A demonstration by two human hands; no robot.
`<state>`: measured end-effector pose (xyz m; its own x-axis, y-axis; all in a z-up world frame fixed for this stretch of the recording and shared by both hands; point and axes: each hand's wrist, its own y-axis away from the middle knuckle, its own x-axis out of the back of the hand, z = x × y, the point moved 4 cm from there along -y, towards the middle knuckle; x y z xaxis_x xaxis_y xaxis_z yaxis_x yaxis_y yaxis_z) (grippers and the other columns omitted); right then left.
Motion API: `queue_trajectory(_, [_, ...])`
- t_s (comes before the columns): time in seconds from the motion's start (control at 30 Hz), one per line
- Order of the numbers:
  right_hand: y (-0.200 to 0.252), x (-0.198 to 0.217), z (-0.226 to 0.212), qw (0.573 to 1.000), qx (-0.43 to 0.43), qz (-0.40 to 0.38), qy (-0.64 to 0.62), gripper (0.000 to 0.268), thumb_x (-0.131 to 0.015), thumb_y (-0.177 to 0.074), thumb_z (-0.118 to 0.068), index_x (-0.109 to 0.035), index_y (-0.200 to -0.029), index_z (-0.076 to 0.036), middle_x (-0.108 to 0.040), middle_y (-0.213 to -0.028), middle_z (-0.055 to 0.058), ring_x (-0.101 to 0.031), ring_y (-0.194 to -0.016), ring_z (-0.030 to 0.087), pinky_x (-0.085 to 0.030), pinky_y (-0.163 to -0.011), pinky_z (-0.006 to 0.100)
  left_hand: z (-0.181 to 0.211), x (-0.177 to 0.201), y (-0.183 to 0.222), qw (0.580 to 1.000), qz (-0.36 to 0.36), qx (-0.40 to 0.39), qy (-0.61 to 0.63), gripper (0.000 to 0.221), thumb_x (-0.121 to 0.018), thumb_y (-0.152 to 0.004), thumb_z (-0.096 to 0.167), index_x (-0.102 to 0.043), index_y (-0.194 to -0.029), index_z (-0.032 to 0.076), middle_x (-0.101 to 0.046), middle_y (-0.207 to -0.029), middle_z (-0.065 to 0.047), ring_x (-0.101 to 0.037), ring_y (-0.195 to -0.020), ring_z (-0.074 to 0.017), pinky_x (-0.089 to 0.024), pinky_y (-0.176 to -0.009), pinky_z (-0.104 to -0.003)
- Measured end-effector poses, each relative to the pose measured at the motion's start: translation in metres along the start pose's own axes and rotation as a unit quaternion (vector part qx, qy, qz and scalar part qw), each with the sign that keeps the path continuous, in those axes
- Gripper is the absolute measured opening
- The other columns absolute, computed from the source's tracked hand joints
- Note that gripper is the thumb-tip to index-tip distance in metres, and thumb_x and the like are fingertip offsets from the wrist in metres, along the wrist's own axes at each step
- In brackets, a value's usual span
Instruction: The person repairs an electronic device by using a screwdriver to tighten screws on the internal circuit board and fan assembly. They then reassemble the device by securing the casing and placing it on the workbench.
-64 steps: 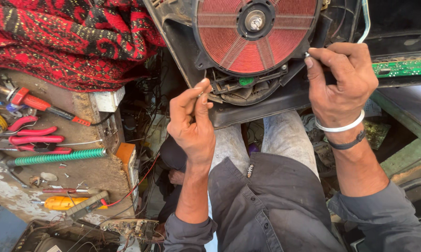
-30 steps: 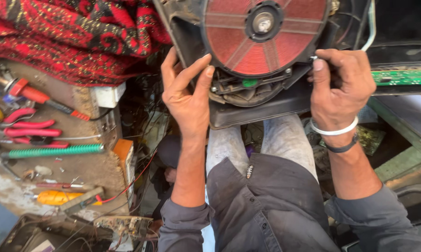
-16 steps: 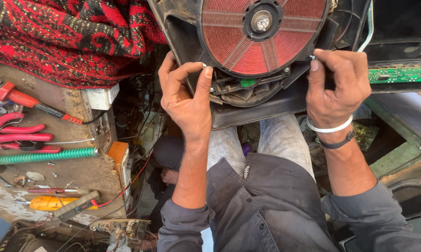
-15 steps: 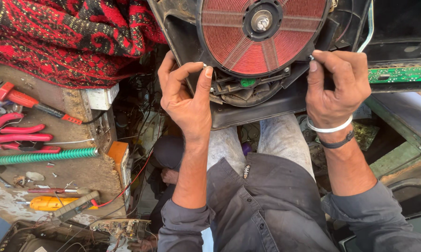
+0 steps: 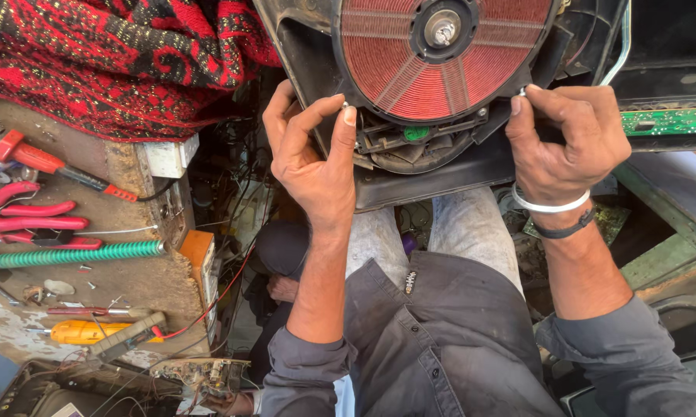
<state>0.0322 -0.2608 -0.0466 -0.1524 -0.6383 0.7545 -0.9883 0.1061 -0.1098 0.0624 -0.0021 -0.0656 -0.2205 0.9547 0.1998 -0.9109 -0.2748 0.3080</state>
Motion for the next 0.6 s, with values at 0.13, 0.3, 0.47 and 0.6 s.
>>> queue_trajectory(0.13, [0.004, -0.001, 0.003, 1.0, -0.018, 0.007, 0.008, 0.018, -0.089, -0.104, -0.002, -0.071, -0.106, 0.001, -0.065, -0.099, 0.012, -0.062, -0.078, 0.017, -0.049, -0.064, 0.028, 0.001, -0.001, 0.002, 1.0, 0.011, -0.016, -0.013, 0.017, -0.082, -0.097, 0.002, -0.074, -0.113, 0.003, -0.051, -0.137, -0.006, -0.059, -0.125, -0.0169, -0.05, -0.11, -0.03])
queue_trajectory(0.3, [0.003, 0.0, 0.006, 1.0, -0.011, 0.01, 0.022, 0.017, -0.087, -0.101, -0.005, -0.072, -0.104, 0.001, -0.065, -0.096, 0.012, -0.062, -0.083, 0.021, -0.049, -0.067, 0.031, 0.006, -0.003, 0.003, 0.999, 0.016, -0.028, -0.031, 0.014, -0.082, -0.098, 0.001, -0.074, -0.11, 0.004, -0.052, -0.136, -0.005, -0.063, -0.119, -0.0164, -0.052, -0.107, -0.03])
queue_trajectory(0.47, [0.002, 0.0, 0.004, 1.0, -0.013, 0.004, 0.024, 0.019, -0.089, -0.102, -0.005, -0.071, -0.102, 0.0, -0.064, -0.096, 0.012, -0.062, -0.083, 0.02, -0.049, -0.068, 0.03, 0.01, -0.004, 0.004, 0.997, 0.01, -0.049, -0.06, 0.016, -0.078, -0.099, -0.002, -0.075, -0.114, 0.005, -0.05, -0.138, -0.005, -0.062, -0.12, -0.0166, -0.053, -0.106, -0.03])
queue_trajectory(0.6, [-0.003, 0.0, -0.001, 0.999, -0.018, 0.005, 0.03, 0.025, -0.094, -0.105, -0.007, -0.071, -0.102, 0.0, -0.063, -0.097, 0.01, -0.063, -0.083, 0.02, -0.05, -0.069, 0.031, 0.013, -0.006, 0.004, 0.996, 0.002, -0.055, -0.068, 0.018, -0.075, -0.101, -0.004, -0.075, -0.116, 0.006, -0.049, -0.138, -0.005, -0.062, -0.12, -0.0167, -0.054, -0.105, -0.029])
